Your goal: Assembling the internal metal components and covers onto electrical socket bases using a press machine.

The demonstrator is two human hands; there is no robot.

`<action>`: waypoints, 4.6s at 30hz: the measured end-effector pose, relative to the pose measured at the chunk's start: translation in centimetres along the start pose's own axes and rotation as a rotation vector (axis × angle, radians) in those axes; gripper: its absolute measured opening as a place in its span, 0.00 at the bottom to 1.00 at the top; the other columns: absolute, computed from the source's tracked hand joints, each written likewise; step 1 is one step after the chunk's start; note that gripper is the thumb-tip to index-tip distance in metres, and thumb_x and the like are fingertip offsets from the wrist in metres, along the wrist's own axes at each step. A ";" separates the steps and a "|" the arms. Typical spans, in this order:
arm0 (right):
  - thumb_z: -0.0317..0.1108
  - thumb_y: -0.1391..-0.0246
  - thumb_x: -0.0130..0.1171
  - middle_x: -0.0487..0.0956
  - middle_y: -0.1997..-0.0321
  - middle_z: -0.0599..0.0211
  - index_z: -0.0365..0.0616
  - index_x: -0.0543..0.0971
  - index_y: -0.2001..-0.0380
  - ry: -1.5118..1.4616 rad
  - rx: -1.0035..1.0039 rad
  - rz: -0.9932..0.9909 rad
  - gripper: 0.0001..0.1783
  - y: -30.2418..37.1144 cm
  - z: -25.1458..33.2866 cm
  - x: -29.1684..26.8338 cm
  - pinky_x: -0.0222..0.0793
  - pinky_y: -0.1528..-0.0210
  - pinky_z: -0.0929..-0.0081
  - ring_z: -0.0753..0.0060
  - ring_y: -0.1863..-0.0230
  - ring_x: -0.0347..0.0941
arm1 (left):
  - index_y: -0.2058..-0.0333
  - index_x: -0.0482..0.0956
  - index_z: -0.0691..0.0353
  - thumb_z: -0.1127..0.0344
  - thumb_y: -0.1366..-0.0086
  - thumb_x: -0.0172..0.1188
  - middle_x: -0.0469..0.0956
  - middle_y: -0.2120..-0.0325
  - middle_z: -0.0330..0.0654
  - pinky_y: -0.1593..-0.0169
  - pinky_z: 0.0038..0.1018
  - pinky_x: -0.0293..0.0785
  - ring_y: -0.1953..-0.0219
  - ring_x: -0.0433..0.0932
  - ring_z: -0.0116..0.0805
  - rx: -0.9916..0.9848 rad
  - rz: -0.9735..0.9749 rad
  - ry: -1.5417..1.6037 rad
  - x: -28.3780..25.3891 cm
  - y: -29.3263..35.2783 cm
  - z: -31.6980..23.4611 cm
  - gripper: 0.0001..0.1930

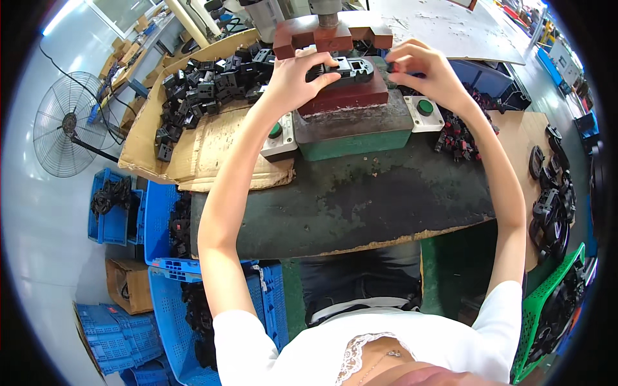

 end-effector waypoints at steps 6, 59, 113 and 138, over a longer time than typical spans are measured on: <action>0.28 0.52 0.62 0.79 0.68 0.66 0.36 0.75 0.58 -0.058 0.027 -0.032 0.16 -3.2 -0.4 2.5 0.71 0.58 0.78 0.79 0.65 0.75 | 0.63 0.79 0.54 0.56 0.43 0.61 0.78 0.61 0.40 0.53 0.37 0.66 0.59 0.75 0.38 0.162 -0.136 0.001 -0.2 0.9 0.5 0.12; 0.23 0.57 0.61 0.74 0.72 0.61 0.36 0.73 0.68 0.400 0.052 0.061 0.11 6.2 0.3 -0.6 0.67 0.60 0.69 0.63 0.68 0.71 | 0.63 0.68 0.63 0.67 0.50 0.64 0.76 0.73 0.48 0.63 0.34 0.71 0.67 0.77 0.44 -0.189 0.095 -0.136 -3.9 10.4 -0.9 0.17; 0.09 0.65 0.42 0.77 0.69 0.58 0.35 0.78 0.73 0.685 0.815 0.056 0.18 32.3 -13.4 -24.6 0.69 0.62 0.75 0.61 0.67 0.74 | 0.55 0.74 0.66 0.58 0.53 0.71 0.76 0.58 0.42 0.48 0.26 0.66 0.55 0.73 0.31 -0.069 0.043 0.154 0.8 0.5 3.1 0.28; 0.29 0.58 0.59 0.70 0.57 0.49 0.33 0.75 0.76 0.904 0.584 0.024 0.08 25.6 -11.6 -20.1 0.63 0.52 0.66 0.49 0.55 0.68 | 0.60 0.76 0.67 0.62 0.55 0.73 0.79 0.70 0.38 0.63 0.19 0.72 0.69 0.74 0.20 -0.168 -0.118 0.574 -2.0 4.5 -1.7 0.24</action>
Point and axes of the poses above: each hand's wrist, its own y-axis away from the middle knuckle, its own x-axis out of the palm, z = x × y, the point moved 3 cm from there along -y, towards the middle knuckle
